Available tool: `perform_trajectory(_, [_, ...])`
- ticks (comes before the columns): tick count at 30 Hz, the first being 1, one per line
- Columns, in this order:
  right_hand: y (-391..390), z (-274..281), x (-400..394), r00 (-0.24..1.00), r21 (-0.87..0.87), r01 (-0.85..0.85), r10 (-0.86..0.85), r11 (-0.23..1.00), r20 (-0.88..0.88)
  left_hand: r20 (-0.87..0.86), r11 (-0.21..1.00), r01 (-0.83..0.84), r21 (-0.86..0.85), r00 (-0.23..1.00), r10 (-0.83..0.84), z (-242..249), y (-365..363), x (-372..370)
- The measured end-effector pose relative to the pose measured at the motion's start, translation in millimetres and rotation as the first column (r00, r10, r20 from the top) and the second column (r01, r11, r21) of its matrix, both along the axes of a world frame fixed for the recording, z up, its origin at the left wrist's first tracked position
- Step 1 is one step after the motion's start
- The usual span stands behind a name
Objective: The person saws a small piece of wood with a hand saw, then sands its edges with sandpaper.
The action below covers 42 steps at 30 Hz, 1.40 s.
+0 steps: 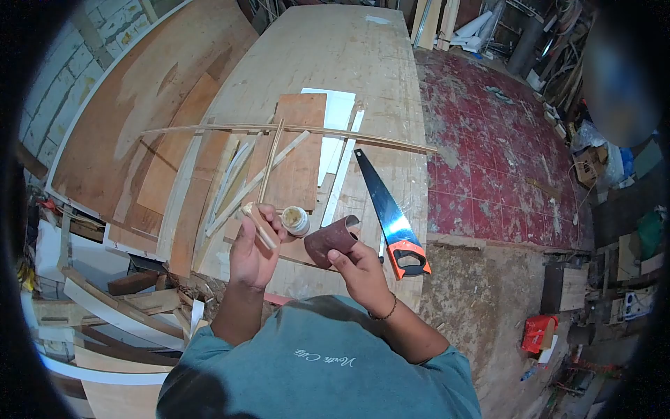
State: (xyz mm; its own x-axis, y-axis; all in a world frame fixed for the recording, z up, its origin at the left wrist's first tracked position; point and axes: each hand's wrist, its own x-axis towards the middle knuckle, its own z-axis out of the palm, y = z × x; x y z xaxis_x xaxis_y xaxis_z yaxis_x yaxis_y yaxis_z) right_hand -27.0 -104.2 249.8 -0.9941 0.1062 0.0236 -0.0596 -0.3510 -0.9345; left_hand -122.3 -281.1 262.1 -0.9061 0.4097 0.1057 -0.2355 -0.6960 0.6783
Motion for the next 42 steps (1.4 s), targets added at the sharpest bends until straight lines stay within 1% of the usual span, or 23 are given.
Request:
perform_trajectory(1, [-0.3, -0.3, 0.4, 1.000, -0.001, 0.003, -0.003, 1.000, -0.001, -0.001, 1.000, 0.003, -0.001, 1.000, -0.003, -0.6, -0.8, 1.1])
perform_trajectory(3, [-1.4, -1.5, 1.9, 0.988, -0.203, -0.086, 0.110, 0.975, 0.109, -0.061, 0.998, 0.059, 0.011, 0.996, -0.059, 0.9, -1.6, 5.3])
perform_trajectory(4, [-2.6, -0.6, 2.2, 0.988, -0.206, -0.081, 0.105, 0.975, 0.111, -0.059, 0.998, 0.064, 0.009, 0.996, -0.064, 2.3, -1.4, 7.8])
perform_trajectory(6, [-4.4, 4.4, 2.3, 0.994, -0.145, -0.086, 0.094, 0.986, 0.051, -0.360, 0.961, -0.080, -0.265, 0.933, -0.022, 4.8, 1.3, 11.3])
perform_trajectory(7, [-4.1, 7.1, 3.5, 0.995, -0.145, -0.079, 0.087, 0.986, 0.051, -0.360, 0.962, -0.073, -0.265, 0.933, -0.028, 3.0, 1.4, 10.1])
perform_trajectory(9, [-3.5, 11.2, 5.3, 0.997, 0.108, -0.053, 0.059, 0.993, -0.056, -0.664, 0.831, -0.285, -0.477, 0.737, -0.128, -0.6, -0.1, 6.7])
perform_trajectory(14, [-0.8, 2.8, 5.4, 0.989, 0.222, 0.065, -0.034, 0.973, -0.142, -0.633, 0.819, -0.351, -0.454, 0.774, -0.019, -6.3, 7.7, 16.8])
perform_trajectory(16, [-1.2, 6.4, 3.9, 0.978, 0.344, 0.136, -0.071, 0.929, -0.194, -0.438, 0.746, -0.202, -0.635, 0.889, -0.131, -0.5, 7.9, 18.7])
perform_trajectory(17, [-1.3, 6.6, 2.8, 0.978, 0.344, 0.135, -0.070, 0.929, -0.196, -0.440, 0.746, -0.205, -0.634, 0.889, -0.130, 4.2, 10.0, 19.6])
perform_trajectory(19, [-1.1, 7.2, 0.7, 0.959, 0.384, 0.185, -0.081, 0.905, -0.272, -0.497, 0.676, -0.236, -0.698, 0.839, -0.220, 14.0, 15.6, 20.6])
perform_trajectory(20, [-1.1, 8.4, 0.3, 0.959, 0.385, 0.186, -0.081, 0.904, -0.273, -0.499, 0.677, -0.237, -0.697, 0.838, -0.220, 16.2, 16.1, 19.9])
perform_trajectory(22, [-1.1, 11.0, 0.2, 0.969, 0.313, 0.171, -0.102, 0.934, -0.226, -0.611, 0.634, -0.327, -0.701, 0.734, -0.297, 18.5, 16.3, 18.4])
perform_trajectory(25, [-1.0, 10.5, 1.6, 0.985, 0.265, 0.153, -0.126, 0.952, -0.118, -0.606, 0.598, -0.312, -0.739, 0.695, -0.387, 13.8, 15.4, 17.5])
perform_trajectory(29, [4.9, 11.1, -5.6, 0.983, 0.295, 0.130, -0.085, 0.947, -0.161, -0.533, 0.509, -0.271, -0.817, 0.691, -0.488, 17.8, 16.8, 19.7])
perform_trajectory(31, [-2.6, 12.7, -9.7, 0.927, 0.393, 0.251, -0.102, 0.885, -0.362, -0.532, 0.543, -0.245, -0.803, 0.707, -0.467, 11.0, 22.9, 22.4])
perform_trajectory(32, [-1.9, 10.7, -10.7, 0.927, 0.395, 0.250, -0.100, 0.884, -0.363, -0.533, 0.544, -0.247, -0.802, 0.707, -0.465, 6.9, 23.4, 22.5])
perform_trajectory(34, [0.4, -0.5, -13.3, 0.893, 0.587, 0.296, 0.001, 0.754, -0.451, -0.564, 0.589, -0.301, -0.750, 0.756, -0.332, -3.9, 24.8, 21.2])
perform_trajectory(35, [1.9, -4.8, -13.6, 0.874, 0.668, 0.323, 0.059, 0.670, -0.482, -0.564, 0.591, -0.300, -0.749, 0.756, -0.331, -9.0, 24.6, 17.4])
perform_trajectory(37, [6.3, -8.6, -12.4, 0.892, 0.691, 0.278, 0.087, 0.668, -0.443, -0.561, 0.570, -0.382, -0.727, 0.810, -0.172, -22.1, 19.4, 0.4])
perform_trajectory(38, [8.3, -10.7, -11.4, 0.909, 0.710, 0.229, 0.115, 0.666, -0.400, -0.378, 0.673, -0.237, -0.701, 0.923, -0.069, -40.7, 14.9, -12.1])
perform_trajectory(39, [8.6, -13.9, -10.6, 0.924, 0.726, 0.176, 0.142, 0.665, -0.354, -0.375, 0.671, -0.236, -0.703, 0.925, -0.067, -41.7, 8.2, -18.9])
perform_trajectory(40, [9.9, -17.7, -14.7, 0.919, 0.727, 0.242, 0.087, 0.642, -0.384, -0.368, 0.636, -0.181, -0.750, 0.913, -0.175, -41.9, 2.2, -25.4])
perform_trajectory(42, [14.6, -26.8, -26.8, 0.908, 0.716, 0.242, 0.108, 0.655, -0.405, -0.381, 0.559, -0.119, -0.821, 0.842, -0.381, -38.2, 1.6, -20.7])
